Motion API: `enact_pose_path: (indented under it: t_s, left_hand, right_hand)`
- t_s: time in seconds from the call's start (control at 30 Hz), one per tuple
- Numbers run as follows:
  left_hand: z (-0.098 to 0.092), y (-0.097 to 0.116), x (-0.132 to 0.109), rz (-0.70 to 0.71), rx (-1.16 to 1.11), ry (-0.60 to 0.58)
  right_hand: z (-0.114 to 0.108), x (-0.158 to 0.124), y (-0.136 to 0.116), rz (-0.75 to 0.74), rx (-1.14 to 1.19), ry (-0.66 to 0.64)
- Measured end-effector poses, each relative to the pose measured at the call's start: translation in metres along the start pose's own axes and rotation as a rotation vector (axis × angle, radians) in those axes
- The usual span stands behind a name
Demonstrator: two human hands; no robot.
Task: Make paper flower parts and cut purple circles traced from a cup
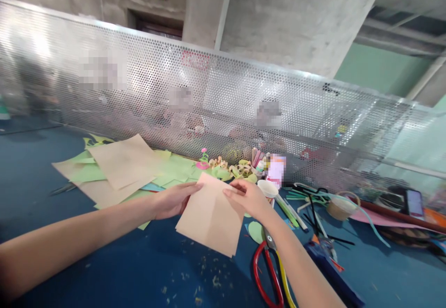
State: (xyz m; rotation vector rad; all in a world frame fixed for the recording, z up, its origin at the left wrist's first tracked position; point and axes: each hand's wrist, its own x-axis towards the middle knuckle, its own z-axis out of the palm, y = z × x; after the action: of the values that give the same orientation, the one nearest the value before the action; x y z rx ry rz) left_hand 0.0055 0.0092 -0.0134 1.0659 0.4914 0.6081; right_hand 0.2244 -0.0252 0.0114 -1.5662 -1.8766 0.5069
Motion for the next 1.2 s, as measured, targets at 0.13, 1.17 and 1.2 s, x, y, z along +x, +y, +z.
enact_pose_path:
  t_s: [0.13, 1.17, 1.2]
  left_hand:
    - [0.002, 0.001, -0.001, -0.016, 0.027, 0.017]
    - [0.024, 0.009, -0.017, 0.112, 0.511, -0.020]
    - [0.027, 0.012, -0.020, 0.122, 0.538, -0.026]
  right_hand:
    - [-0.004, -0.001, 0.000, 0.016, 0.035, -0.021]
    - [-0.013, -0.018, -0.048, -0.145, 0.074, 0.037]
    - [-0.014, -0.019, -0.050, -0.146, 0.077, 0.045]
